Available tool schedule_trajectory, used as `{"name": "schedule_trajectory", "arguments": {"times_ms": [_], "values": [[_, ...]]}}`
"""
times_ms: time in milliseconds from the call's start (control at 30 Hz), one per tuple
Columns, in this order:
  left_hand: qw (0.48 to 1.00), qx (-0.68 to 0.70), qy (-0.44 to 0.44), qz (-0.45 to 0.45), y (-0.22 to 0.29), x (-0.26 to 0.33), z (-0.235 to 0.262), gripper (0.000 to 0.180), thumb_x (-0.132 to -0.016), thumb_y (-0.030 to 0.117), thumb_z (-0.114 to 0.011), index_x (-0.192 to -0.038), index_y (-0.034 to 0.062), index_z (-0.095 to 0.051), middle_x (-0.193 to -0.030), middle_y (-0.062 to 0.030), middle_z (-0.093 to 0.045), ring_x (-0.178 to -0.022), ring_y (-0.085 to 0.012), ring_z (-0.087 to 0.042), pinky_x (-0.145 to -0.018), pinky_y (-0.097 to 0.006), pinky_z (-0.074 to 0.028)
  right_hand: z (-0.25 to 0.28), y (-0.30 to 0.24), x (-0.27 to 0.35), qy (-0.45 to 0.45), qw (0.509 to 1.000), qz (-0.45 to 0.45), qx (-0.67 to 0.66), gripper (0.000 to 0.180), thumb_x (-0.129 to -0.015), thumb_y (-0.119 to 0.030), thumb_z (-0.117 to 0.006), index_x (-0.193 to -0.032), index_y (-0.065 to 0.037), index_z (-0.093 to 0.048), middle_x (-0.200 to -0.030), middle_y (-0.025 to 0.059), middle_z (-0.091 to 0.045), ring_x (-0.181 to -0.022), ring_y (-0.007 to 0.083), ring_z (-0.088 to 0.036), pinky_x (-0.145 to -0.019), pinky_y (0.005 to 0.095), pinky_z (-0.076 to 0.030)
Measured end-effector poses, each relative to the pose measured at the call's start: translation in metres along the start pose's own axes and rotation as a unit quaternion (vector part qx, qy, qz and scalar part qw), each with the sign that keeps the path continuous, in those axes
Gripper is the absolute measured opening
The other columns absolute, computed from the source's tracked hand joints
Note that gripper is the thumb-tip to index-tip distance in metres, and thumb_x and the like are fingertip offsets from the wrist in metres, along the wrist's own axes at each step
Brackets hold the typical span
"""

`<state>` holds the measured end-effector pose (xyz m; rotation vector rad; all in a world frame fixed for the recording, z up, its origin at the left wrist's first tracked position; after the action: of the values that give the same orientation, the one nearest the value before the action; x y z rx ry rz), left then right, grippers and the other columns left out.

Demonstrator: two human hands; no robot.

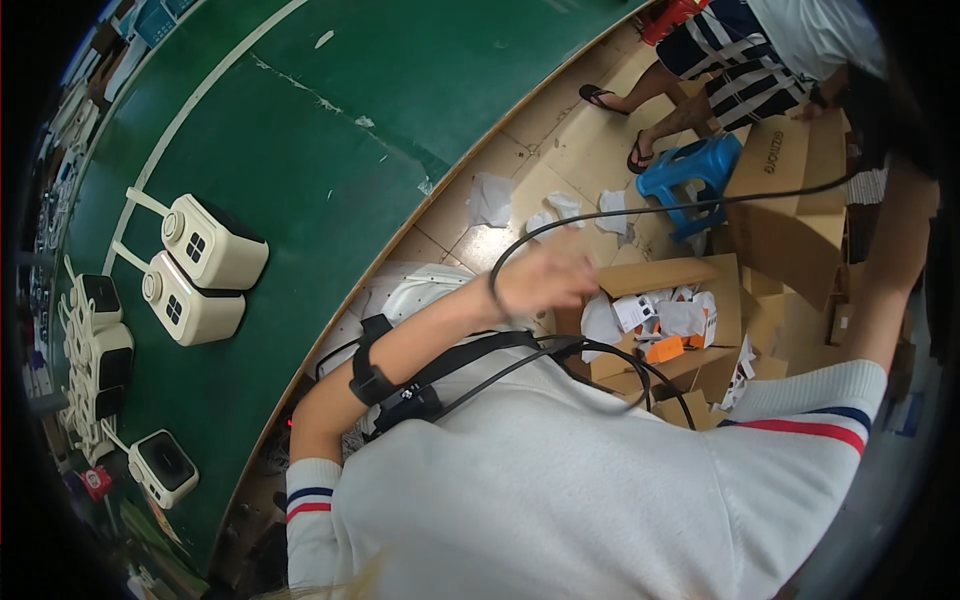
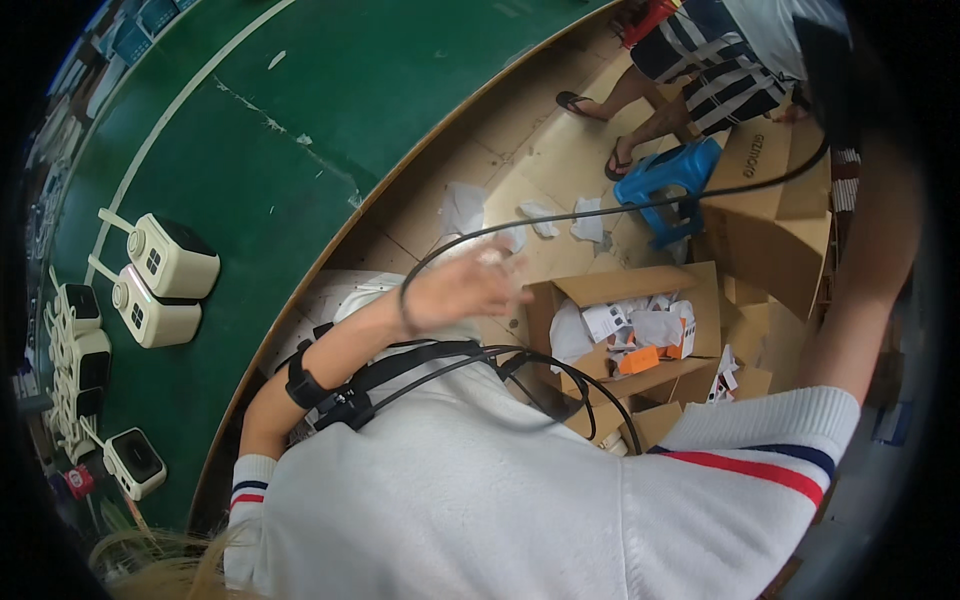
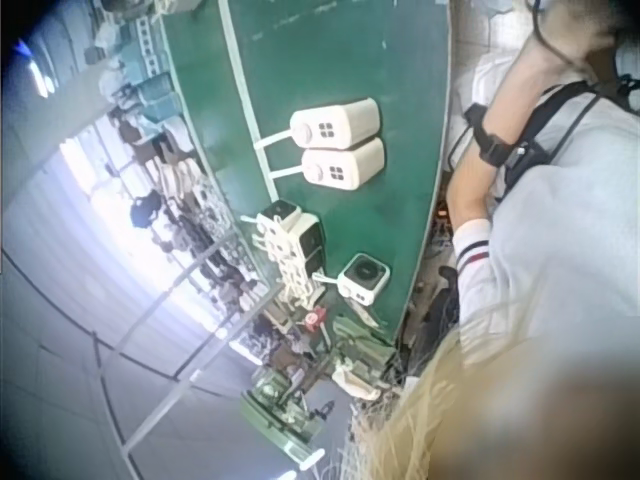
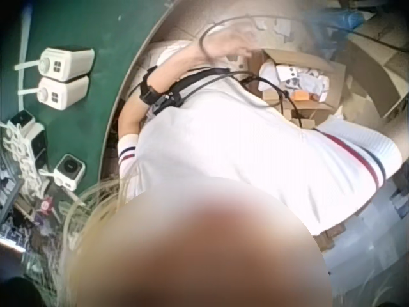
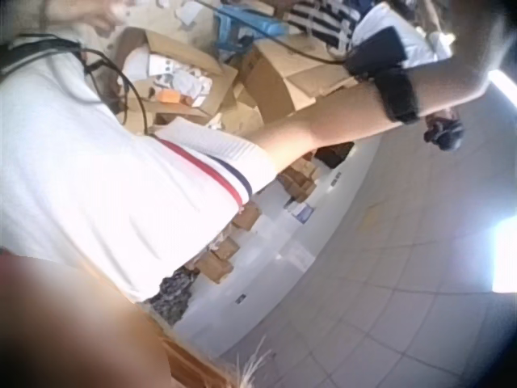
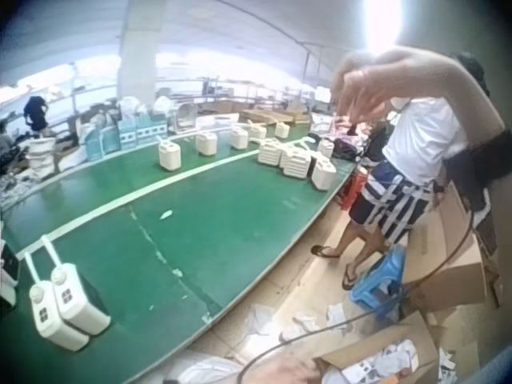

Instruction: Testing the functionality and indicator lights of multiple hand-held electronic devices on a production line.

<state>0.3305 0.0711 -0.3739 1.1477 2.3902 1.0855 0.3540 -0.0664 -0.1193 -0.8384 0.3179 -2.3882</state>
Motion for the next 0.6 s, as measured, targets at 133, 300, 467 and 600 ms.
{"name": "schedule_trajectory", "arguments": {"times_ms": [133, 300, 467, 600], "values": [[0.873, -0.213, -0.439, 0.027, 0.012, 0.007, -0.032, 0.044, -0.093, 0.017, -0.056, -0.134, 0.0032, -0.048, -0.143, -0.0153, -0.044, -0.138, -0.0299, -0.034, -0.113, -0.042, -0.029, 0.024, 0.058, 0.039, -0.002, 0.999, -0.008, 0.040, 0.026, -0.093, -0.025, -0.055, -0.102, -0.001, -0.061, -0.105, 0.0144, -0.064, -0.098, 0.0239, -0.064, -0.082, 0.0354, -0.052], [0.860, -0.206, -0.459, -0.089, 0.036, 0.014, -0.028, 0.025, -0.096, 0.018, -0.052, -0.115, 0.0034, -0.058, -0.133, -0.0180, -0.054, -0.129, -0.0254, -0.046, -0.108, -0.038, -0.036, 0.040, 0.089, 0.045, -0.021, 0.995, 0.000, 0.096, 0.023, -0.092, -0.022, -0.057, -0.098, -0.001, -0.063, -0.101, 0.0141, -0.066, -0.094, 0.0239, -0.065, -0.078, 0.0354, -0.053], [0.969, -0.196, -0.141, -0.056, 0.049, -0.002, 0.020, 0.021, -0.099, 0.022, -0.050, -0.093, 0.0031, -0.057, -0.108, -0.0194, -0.067, -0.105, -0.0283, -0.065, -0.090, -0.037, -0.051, 0.048, 0.105, 0.044, -0.036, 0.988, 0.006, 0.150, 0.020, -0.091, -0.020, -0.059, -0.093, -0.001, -0.065, -0.097, 0.0138, -0.067, -0.089, 0.0239, -0.067, -0.073, 0.0355, -0.054], [0.986, -0.164, -0.018, 0.003, 0.032, -0.002, 0.042, 0.017, -0.099, 0.017, -0.049, -0.097, 0.0014, -0.055, -0.106, -0.0194, -0.067, -0.097, -0.0262, -0.068, -0.085, -0.035, -0.055, 0.031, 0.022, -0.023, -0.048, 0.980, 0.010, 0.194, 0.018, -0.090, -0.018, -0.061, -0.090, -0.001, -0.066, -0.094, 0.0136, -0.068, -0.085, 0.0239, -0.068, -0.070, 0.0356, -0.055]]}}
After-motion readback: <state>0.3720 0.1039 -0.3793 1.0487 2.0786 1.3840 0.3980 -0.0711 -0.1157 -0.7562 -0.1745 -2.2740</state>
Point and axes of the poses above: each hand's wrist, its own x-axis away from the middle knuckle, its own z-axis out of the back of the hand, y = z × x, the point moved 2 cm from there along -x, towards the middle knuckle
